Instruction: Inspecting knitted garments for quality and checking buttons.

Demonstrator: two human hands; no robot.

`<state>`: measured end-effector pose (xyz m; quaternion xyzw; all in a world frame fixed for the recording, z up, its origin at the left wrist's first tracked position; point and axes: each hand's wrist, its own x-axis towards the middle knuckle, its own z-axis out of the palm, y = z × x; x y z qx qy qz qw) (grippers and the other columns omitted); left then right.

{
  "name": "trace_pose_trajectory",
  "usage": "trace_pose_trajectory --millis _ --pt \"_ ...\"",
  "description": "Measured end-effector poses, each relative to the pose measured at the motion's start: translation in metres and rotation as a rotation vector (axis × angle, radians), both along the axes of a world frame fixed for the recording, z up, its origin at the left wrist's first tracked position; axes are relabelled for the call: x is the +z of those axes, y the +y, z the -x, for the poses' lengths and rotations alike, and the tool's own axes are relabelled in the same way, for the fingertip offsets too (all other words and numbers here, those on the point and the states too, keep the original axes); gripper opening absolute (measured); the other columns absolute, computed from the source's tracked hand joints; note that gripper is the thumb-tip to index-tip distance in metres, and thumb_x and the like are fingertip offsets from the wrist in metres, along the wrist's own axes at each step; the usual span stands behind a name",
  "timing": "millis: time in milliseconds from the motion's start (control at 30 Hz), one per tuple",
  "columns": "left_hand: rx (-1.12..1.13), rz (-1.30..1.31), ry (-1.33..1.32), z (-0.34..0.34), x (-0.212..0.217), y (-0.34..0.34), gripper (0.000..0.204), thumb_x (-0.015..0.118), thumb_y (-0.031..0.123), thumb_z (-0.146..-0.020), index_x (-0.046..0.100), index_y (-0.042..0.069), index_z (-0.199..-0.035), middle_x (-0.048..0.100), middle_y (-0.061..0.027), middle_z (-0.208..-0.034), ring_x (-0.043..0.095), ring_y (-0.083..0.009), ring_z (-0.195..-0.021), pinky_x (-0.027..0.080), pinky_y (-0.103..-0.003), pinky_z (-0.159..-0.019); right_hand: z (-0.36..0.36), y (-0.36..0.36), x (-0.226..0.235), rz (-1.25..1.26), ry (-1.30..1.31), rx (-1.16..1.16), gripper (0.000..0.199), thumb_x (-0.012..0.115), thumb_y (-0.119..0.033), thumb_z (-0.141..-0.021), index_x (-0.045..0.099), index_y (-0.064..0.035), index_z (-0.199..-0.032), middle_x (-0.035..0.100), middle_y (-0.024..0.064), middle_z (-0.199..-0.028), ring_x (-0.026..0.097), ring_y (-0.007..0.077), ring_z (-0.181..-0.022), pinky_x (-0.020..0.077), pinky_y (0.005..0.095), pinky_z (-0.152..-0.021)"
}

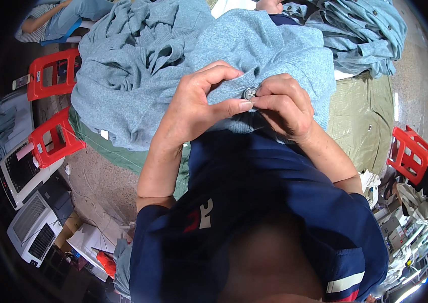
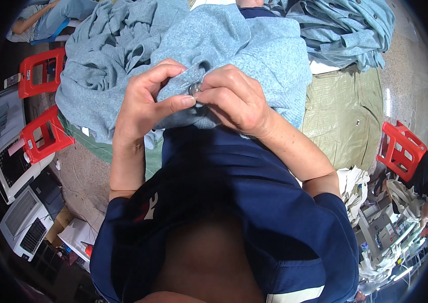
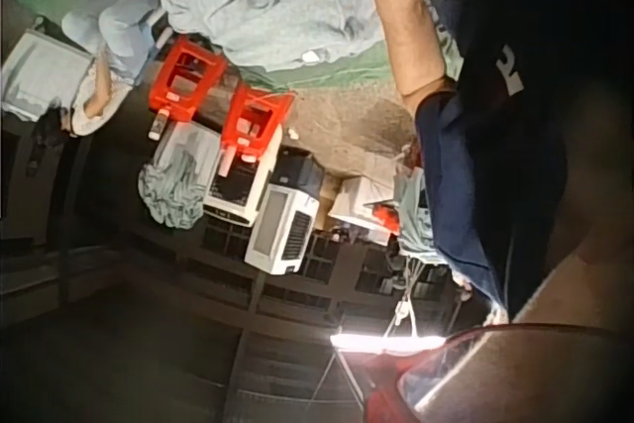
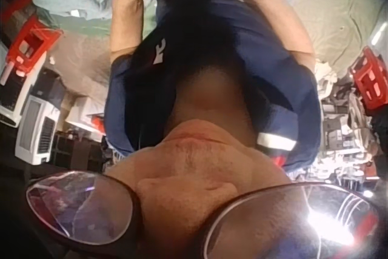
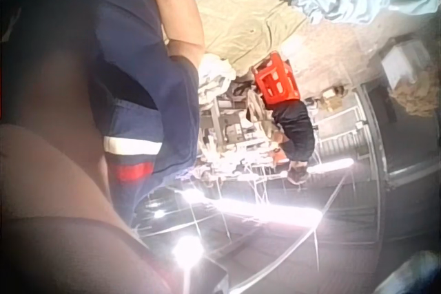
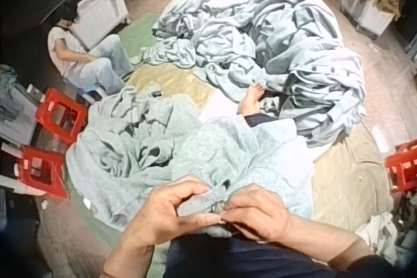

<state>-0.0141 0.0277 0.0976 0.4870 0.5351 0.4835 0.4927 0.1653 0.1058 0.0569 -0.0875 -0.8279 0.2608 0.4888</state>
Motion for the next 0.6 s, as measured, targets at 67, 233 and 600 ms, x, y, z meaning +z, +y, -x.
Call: trace_pose_trajectory --millis 67,233,600 --pt "-0.023 0.033 0.08 0.0044 0.0015 -0.0016 0.034 0.08 0.012 -0.073 0.063 -0.006 -0.097 0.06 -0.0026 -0.089 0.055 -0.0099 -0.083 0.045 -0.023 -0.075 0.0013 0.0005 0.0007 0.012 0.009 0.027 0.022 0.072 0.001 -0.063 0.062 -0.0014 -0.082 0.059 0.0084 -0.082 0.061 0.0216 -0.069 0.0501 0.0286 -0.055" --pt "-0.095 -0.022 0.225 0.0063 0.0063 -0.0019 0.041 0.083 0.003 -0.064 0.062 -0.003 -0.099 0.062 -0.0068 -0.096 0.058 -0.0129 -0.088 0.046 -0.024 -0.078 0.0021 0.0033 0.0024 0.022 0.022 0.027 0.021 0.073 0.0 -0.064 0.061 -0.0013 -0.081 0.058 0.0083 -0.081 0.061 0.0214 -0.068 0.0494 0.0285 -0.054" --pt "-0.013 -0.11 0.342 -0.0016 -0.0022 -0.0016 0.034 0.081 0.014 -0.069 0.064 -0.002 -0.094 0.064 -0.0077 -0.089 0.063 -0.0186 -0.081 0.049 -0.028 -0.072 -0.0005 0.0012 0.0082 0.186 -0.139 0.022 0.021 0.068 0.003 -0.067 0.061 -0.0043 -0.086 0.059 0.0095 -0.092 0.061 0.0222 -0.071 0.0503 0.0294 -0.059"
